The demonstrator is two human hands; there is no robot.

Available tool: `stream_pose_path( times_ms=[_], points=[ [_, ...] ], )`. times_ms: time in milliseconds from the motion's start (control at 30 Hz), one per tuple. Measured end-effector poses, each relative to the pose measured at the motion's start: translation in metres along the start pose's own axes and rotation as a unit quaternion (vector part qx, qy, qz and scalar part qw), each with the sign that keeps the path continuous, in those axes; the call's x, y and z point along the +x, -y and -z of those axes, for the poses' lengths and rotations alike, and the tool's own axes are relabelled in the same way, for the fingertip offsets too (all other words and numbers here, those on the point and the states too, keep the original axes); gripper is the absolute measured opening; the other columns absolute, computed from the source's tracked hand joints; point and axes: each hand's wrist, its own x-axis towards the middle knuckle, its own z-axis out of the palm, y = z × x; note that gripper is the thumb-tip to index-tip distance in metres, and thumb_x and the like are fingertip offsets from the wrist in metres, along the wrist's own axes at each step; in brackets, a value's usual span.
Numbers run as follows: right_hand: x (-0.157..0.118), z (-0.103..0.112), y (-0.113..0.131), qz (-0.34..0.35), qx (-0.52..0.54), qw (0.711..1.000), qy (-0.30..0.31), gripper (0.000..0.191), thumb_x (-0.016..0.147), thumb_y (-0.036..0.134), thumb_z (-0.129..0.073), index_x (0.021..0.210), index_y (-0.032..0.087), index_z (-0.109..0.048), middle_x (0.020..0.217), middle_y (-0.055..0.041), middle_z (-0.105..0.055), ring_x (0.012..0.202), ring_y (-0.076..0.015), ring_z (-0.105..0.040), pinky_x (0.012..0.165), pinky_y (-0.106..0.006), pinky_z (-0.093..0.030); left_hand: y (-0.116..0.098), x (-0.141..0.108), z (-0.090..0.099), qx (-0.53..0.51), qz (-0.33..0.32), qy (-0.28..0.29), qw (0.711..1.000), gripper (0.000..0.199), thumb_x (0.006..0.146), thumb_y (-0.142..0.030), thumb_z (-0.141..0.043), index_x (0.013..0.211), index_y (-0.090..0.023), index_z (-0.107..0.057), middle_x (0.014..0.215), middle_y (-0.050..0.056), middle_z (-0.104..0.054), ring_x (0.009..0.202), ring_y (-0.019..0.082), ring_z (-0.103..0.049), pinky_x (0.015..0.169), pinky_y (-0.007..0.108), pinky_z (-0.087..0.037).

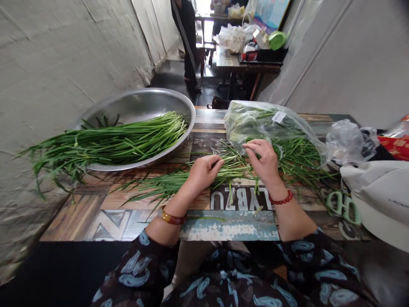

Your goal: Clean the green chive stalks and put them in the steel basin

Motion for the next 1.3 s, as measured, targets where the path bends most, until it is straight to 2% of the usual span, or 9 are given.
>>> stream_pose_path(
  times_ms=[200,333,600,733,900,1033,1133,1200,1300],
  points=[
    [-0.006,-0.013,0.018,0.045,0.041,0.994,0.09,0.013,0.09,0.034,-0.063,0.093,0.026,-0.072,0.092,-0.0055,-0.071,0.091,-0.0223,-0.064,0.087,-0.04,-0.048,0.0,-0.002,-0.001,0.012,-0.021,0.002,1.0,0.023,0.094,-0.03,-0.052,0.087,-0.017,-0.07,0.084,0.006,-0.073,0.078,0.017,-0.065,0.072,0.026,-0.045],
    [-0.009,-0.02,0.023,0.035,0.069,0.993,0.085,0.013,0.089,0.033,-0.065,0.08,0.025,-0.069,0.08,-0.0042,-0.071,0.081,-0.0212,-0.064,0.079,-0.038,-0.049,0.0,-0.004,0.001,0.015,-0.031,0.01,0.999,0.024,0.095,-0.029,-0.052,0.084,-0.017,-0.069,0.081,0.006,-0.072,0.076,0.017,-0.065,0.07,0.026,-0.045],
    [-0.014,-0.034,0.029,-0.128,0.236,0.961,0.061,0.014,0.083,0.034,-0.068,0.076,0.021,-0.071,0.075,-0.0008,-0.068,0.068,-0.0148,-0.06,0.065,-0.027,-0.046,0.001,-0.007,0.003,0.071,-0.056,-0.016,0.996,0.026,0.098,-0.03,-0.048,0.089,-0.018,-0.068,0.084,0.005,-0.071,0.076,0.016,-0.065,0.069,0.025,-0.044],
    [-0.017,-0.036,0.031,-0.219,0.304,0.925,0.064,0.019,0.08,0.039,-0.07,0.077,0.02,-0.071,0.074,0.0008,-0.067,0.07,-0.0138,-0.057,0.068,-0.027,-0.045,-0.001,-0.009,0.001,0.16,-0.098,-0.043,0.981,0.028,0.1,-0.03,-0.045,0.089,-0.02,-0.068,0.078,0.004,-0.067,0.07,0.015,-0.06,0.063,0.025,-0.039],
    [-0.018,-0.038,0.034,-0.294,0.411,0.862,0.048,0.019,0.075,0.038,-0.073,0.076,0.019,-0.07,0.073,0.0019,-0.065,0.068,-0.0112,-0.053,0.068,-0.024,-0.044,-0.005,-0.009,-0.002,0.265,-0.157,-0.069,0.949,0.029,0.099,-0.025,-0.043,0.079,-0.02,-0.064,0.067,0.003,-0.056,0.061,0.015,-0.049,0.057,0.028,-0.03],
    [-0.017,-0.04,0.03,-0.326,0.428,0.843,0.025,0.027,0.073,0.045,-0.073,0.077,0.019,-0.069,0.075,-0.0007,-0.066,0.066,-0.0115,-0.053,0.061,-0.024,-0.043,-0.007,-0.01,-0.002,0.296,-0.18,-0.069,0.936,0.028,0.098,-0.021,-0.043,0.078,-0.02,-0.063,0.067,0.002,-0.054,0.062,0.015,-0.046,0.058,0.03,-0.028],
    [-0.013,-0.033,0.022,-0.311,0.381,0.87,-0.016,0.029,0.076,0.048,-0.07,0.078,0.019,-0.068,0.074,-0.0007,-0.066,0.064,-0.0119,-0.054,0.061,-0.024,-0.043,-0.006,-0.009,0.0,0.311,-0.174,-0.074,0.932,0.028,0.098,-0.021,-0.042,0.079,-0.021,-0.063,0.067,0.003,-0.054,0.062,0.015,-0.046,0.059,0.031,-0.028],
    [-0.009,-0.023,0.015,-0.265,0.297,0.917,-0.03,0.027,0.083,0.046,-0.063,0.079,0.019,-0.068,0.074,-0.0009,-0.066,0.067,-0.0133,-0.057,0.066,-0.027,-0.045,-0.004,-0.008,0.002,0.32,-0.156,-0.081,0.931,0.029,0.099,-0.023,-0.042,0.078,-0.021,-0.063,0.068,0.003,-0.055,0.063,0.016,-0.046,0.059,0.031,-0.028],
    [-0.002,-0.005,0.002,-0.148,0.125,0.981,-0.028,0.027,0.091,0.039,-0.056,0.076,0.021,-0.068,0.076,-0.0023,-0.068,0.075,-0.017,-0.061,0.075,-0.032,-0.047,-0.004,-0.005,0.009,0.33,-0.118,-0.089,0.932,0.029,0.099,-0.026,-0.042,0.079,-0.021,-0.064,0.072,0.005,-0.057,0.066,0.017,-0.049,0.059,0.031,-0.028]
  ],
)
